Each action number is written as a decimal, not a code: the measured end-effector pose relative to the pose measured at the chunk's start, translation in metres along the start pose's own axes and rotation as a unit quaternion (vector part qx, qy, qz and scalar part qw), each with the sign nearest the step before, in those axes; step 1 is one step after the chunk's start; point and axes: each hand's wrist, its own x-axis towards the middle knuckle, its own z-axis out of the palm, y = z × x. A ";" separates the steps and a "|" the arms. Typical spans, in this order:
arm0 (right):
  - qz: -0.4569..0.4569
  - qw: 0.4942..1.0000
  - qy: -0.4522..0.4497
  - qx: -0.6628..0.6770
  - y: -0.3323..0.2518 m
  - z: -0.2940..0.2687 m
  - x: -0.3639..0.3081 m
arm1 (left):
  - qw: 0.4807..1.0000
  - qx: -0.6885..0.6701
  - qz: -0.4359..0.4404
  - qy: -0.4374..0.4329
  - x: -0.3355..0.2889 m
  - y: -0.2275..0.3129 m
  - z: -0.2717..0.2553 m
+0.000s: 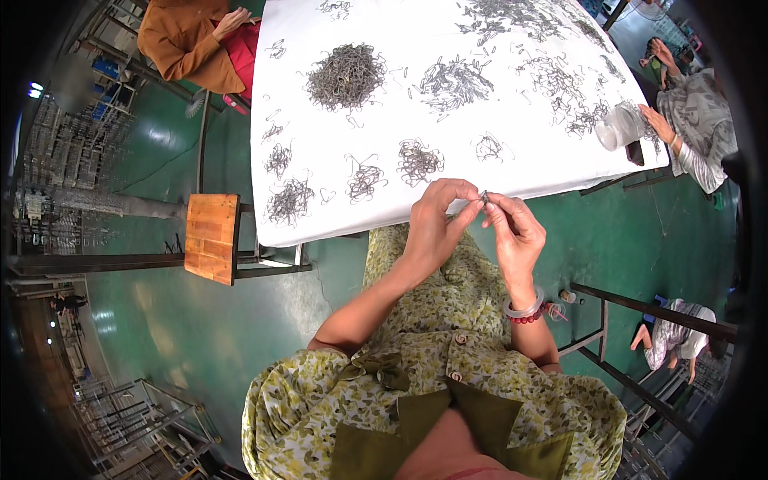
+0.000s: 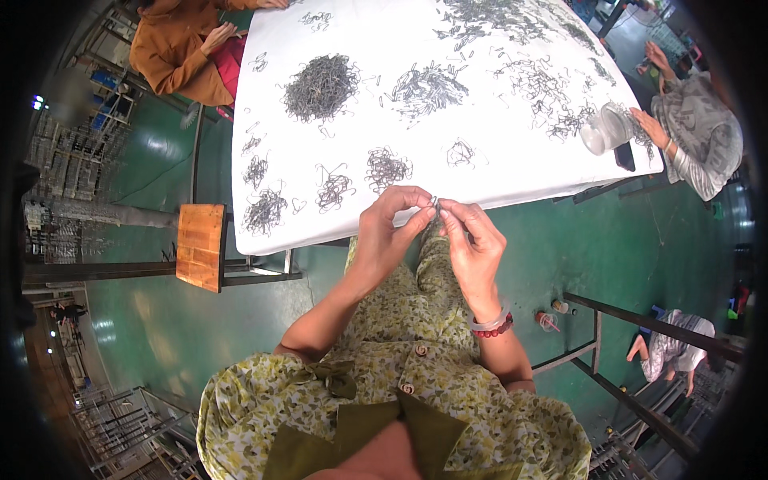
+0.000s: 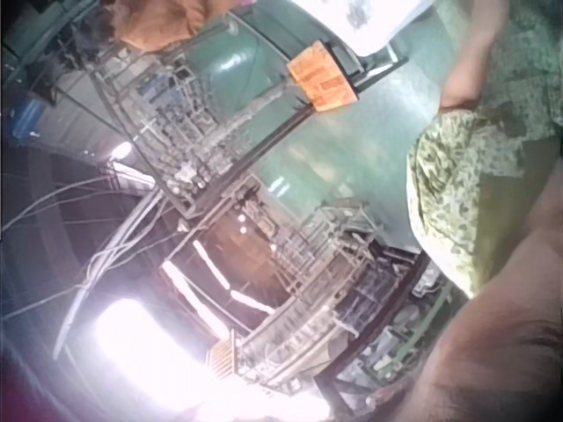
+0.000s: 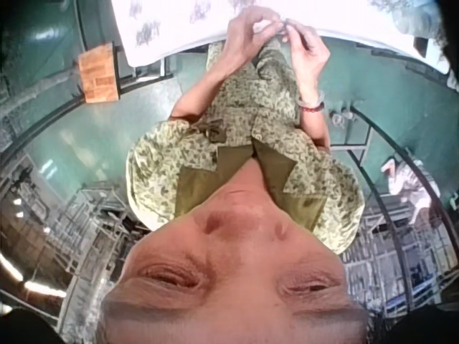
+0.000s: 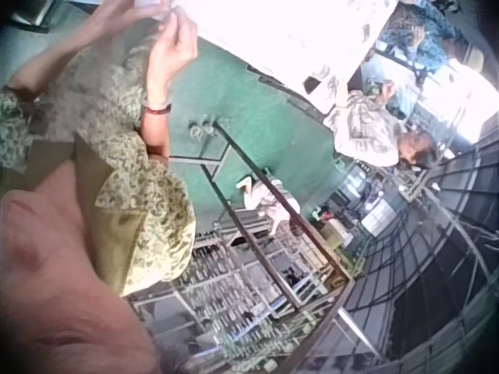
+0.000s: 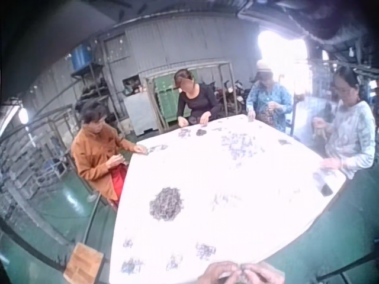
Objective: The person repeatedly picks small wire pieces from a table, bends them into loops, and hangs them on a nearby vertical rack. The task is performed by hand without tools, and the person works alongside others in a factory setting.
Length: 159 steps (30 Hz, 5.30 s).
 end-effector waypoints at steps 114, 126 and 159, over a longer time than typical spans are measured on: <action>-0.046 0.998 -0.034 0.029 -0.033 -0.003 0.024 | 0.986 -0.153 -0.053 -0.034 0.018 0.024 -0.013; -0.105 0.991 0.034 -0.070 -0.033 -0.014 0.044 | 0.989 -0.145 -0.026 -0.006 0.018 0.031 -0.001; 0.077 0.987 -0.130 0.057 -0.029 -0.008 0.041 | 0.980 -0.154 -0.128 -0.011 0.007 -0.009 0.003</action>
